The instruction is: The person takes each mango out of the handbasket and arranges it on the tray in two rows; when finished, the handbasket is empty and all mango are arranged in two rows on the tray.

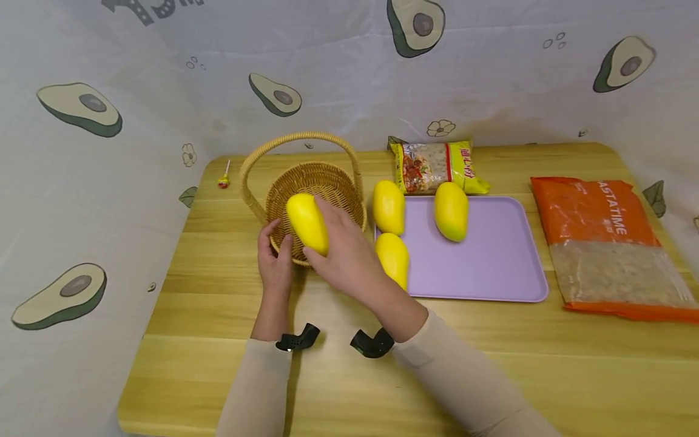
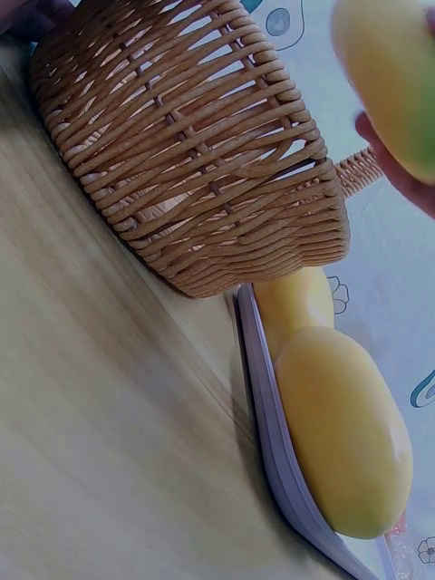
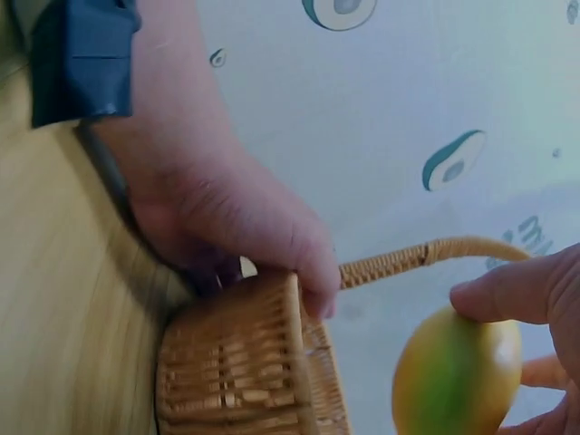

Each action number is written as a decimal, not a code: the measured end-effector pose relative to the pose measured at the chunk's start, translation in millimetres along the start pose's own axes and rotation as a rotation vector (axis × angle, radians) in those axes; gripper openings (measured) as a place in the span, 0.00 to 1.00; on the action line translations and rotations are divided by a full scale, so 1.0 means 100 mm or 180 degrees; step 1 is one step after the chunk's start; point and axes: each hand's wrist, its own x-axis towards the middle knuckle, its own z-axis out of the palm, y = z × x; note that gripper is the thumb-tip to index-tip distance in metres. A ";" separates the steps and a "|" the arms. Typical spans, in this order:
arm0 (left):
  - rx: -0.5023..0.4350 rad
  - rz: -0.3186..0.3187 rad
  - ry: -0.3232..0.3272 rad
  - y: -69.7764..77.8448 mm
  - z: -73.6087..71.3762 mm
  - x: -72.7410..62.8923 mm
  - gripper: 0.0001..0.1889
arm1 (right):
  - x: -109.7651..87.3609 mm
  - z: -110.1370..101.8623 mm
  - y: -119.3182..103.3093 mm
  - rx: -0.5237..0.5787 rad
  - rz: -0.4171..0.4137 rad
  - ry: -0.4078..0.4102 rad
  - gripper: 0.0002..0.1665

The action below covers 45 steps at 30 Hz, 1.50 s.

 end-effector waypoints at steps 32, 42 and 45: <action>-0.0172 0.0146 -0.0052 -0.04 0.00 0.00 0.22 | -0.76 -0.92 1.07 -0.0435 0.0808 -0.0510 0.69; -0.0163 0.0120 -0.0085 -0.02 0.00 0.00 0.22 | -0.89 -0.96 1.44 -0.0450 0.1048 -0.0395 0.71; -0.0151 0.0109 -0.0081 -0.02 0.01 0.00 0.22 | -0.92 -0.96 1.52 -0.0497 0.1060 -0.0413 0.71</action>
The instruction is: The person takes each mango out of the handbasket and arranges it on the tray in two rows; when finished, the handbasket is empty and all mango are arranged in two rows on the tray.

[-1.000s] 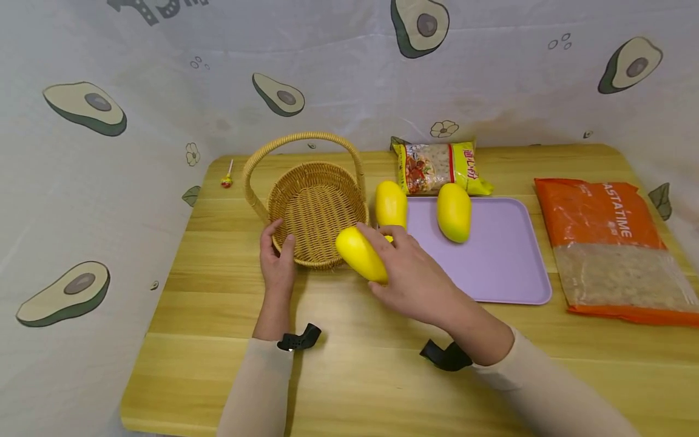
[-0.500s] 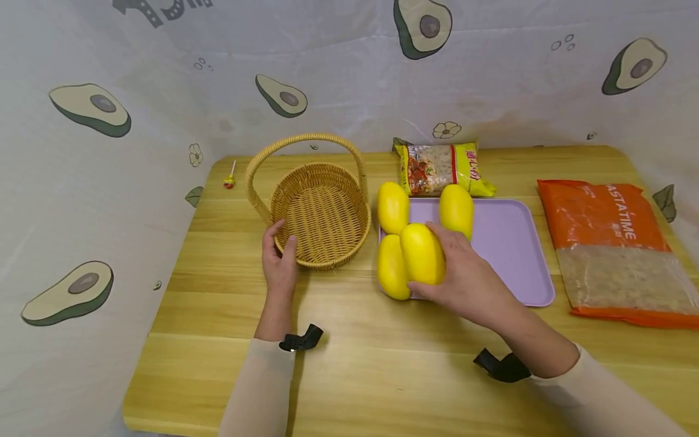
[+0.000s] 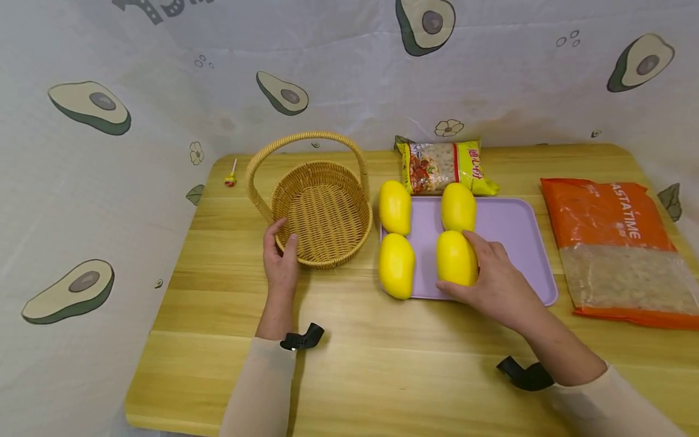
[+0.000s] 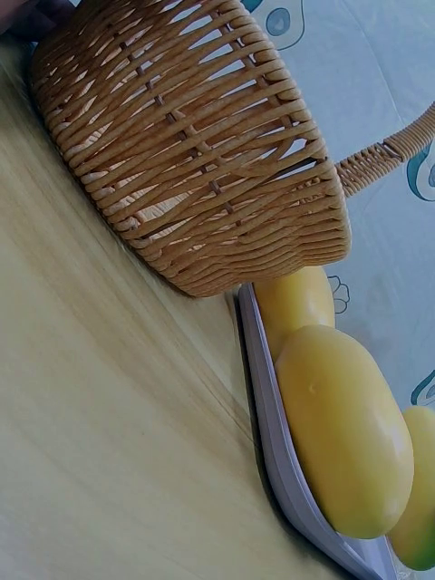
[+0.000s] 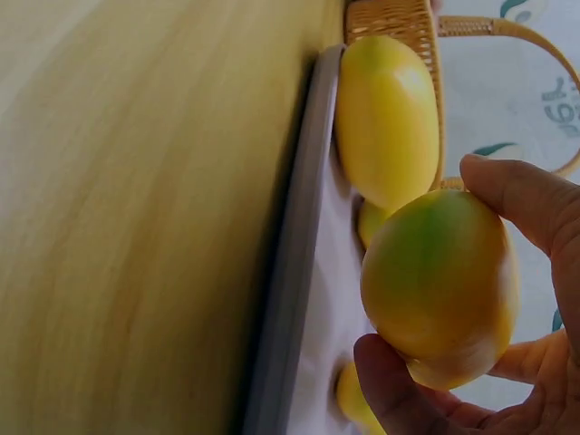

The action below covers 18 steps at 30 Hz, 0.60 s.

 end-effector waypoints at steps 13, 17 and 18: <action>0.0024 0.0083 0.0001 -0.02 0.00 0.01 0.22 | 0.06 0.05 0.14 -0.0097 -0.0013 -0.0146 0.70; 0.0016 0.0096 0.0004 -0.01 0.00 0.01 0.22 | 0.08 0.04 0.16 -0.0122 -0.0027 -0.0159 0.70; 0.0018 0.0087 0.0008 -0.01 0.00 0.01 0.22 | 0.08 0.04 0.16 -0.0122 -0.0028 -0.0162 0.70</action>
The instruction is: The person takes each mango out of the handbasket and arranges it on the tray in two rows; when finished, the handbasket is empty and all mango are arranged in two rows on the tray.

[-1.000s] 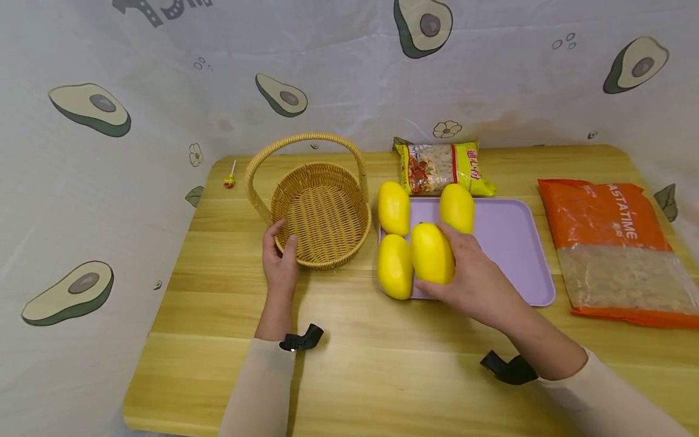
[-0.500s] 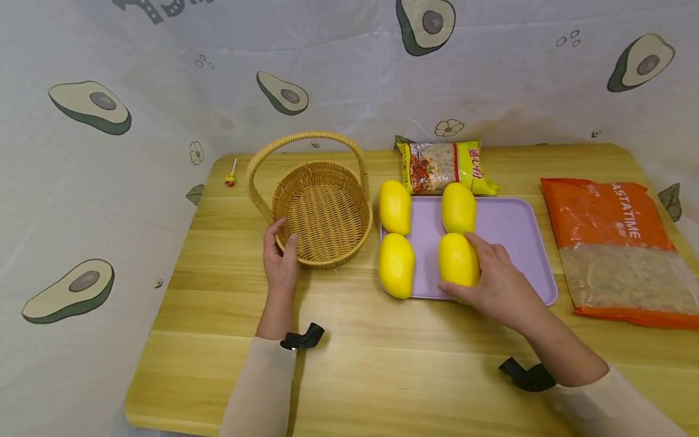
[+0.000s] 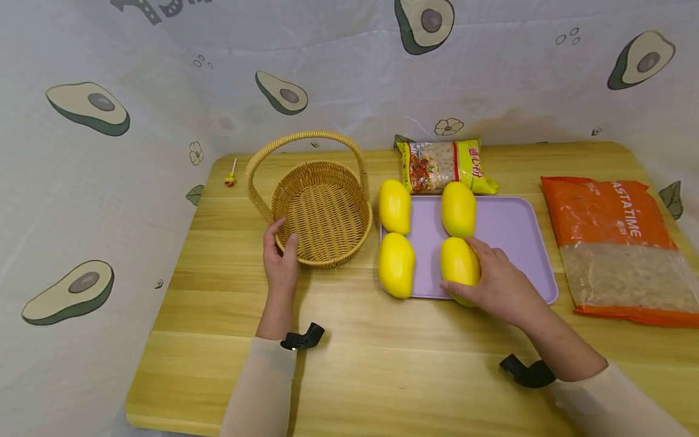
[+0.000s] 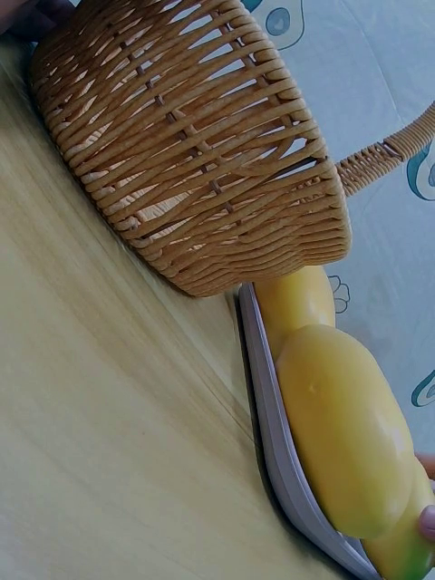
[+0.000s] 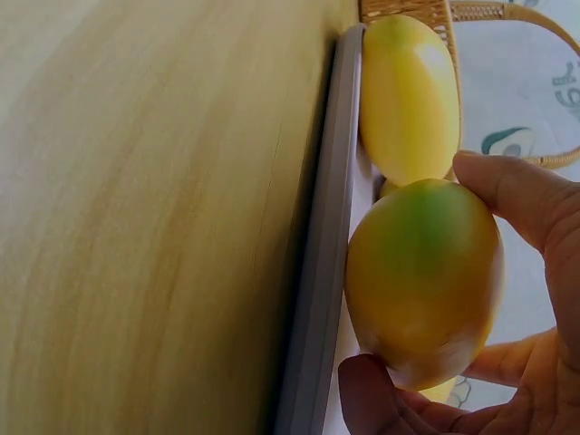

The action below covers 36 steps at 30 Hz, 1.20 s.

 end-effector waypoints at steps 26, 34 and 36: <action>-0.0032 -0.0111 -0.0012 0.02 0.00 -0.02 0.23 | 0.04 0.00 0.01 0.0018 0.0082 0.0001 0.69; -0.0048 -0.0038 -0.0020 0.02 0.01 -0.02 0.23 | 0.04 0.01 0.02 0.0032 0.0065 0.0030 0.69; -0.0069 -0.0036 -0.0017 0.02 0.01 -0.02 0.23 | 0.03 0.01 0.02 0.0028 0.0069 0.0028 0.70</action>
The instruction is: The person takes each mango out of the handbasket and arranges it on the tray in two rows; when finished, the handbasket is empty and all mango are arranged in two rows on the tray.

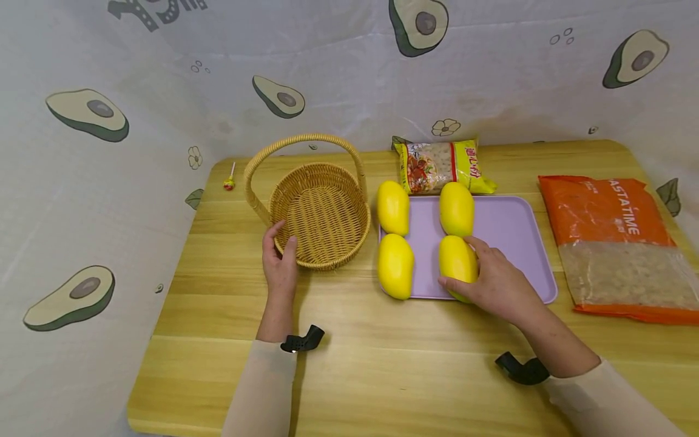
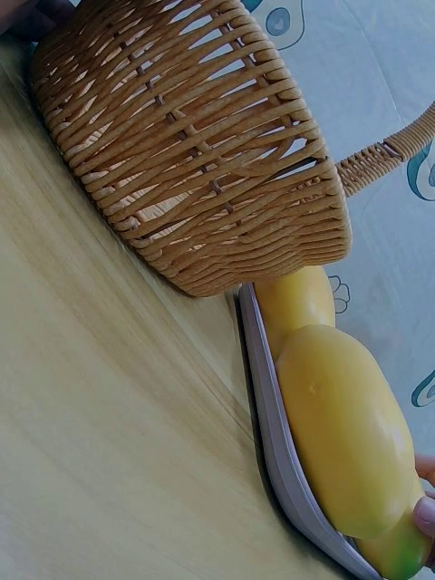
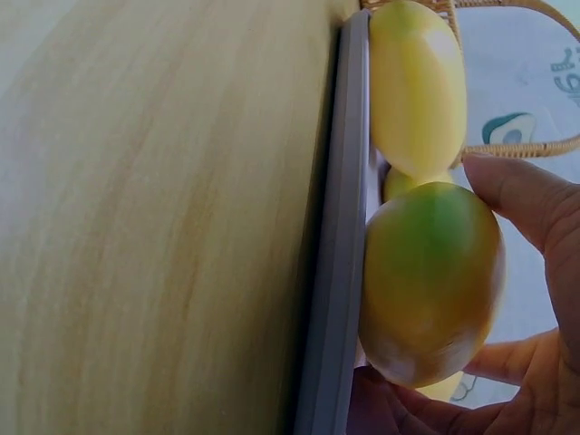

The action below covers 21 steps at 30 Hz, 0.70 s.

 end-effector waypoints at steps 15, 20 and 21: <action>-0.0046 -0.0044 0.0017 -0.01 0.00 -0.01 0.23 | -0.09 -0.03 0.01 0.0092 0.0144 0.0019 0.68; -0.0032 -0.0041 0.0026 -0.01 0.00 0.00 0.23 | -0.10 -0.02 0.01 0.0160 0.0180 0.0117 0.66; -0.0024 -0.0040 0.0027 -0.01 0.00 0.00 0.23 | -0.11 -0.02 0.01 0.0167 0.0196 0.0133 0.65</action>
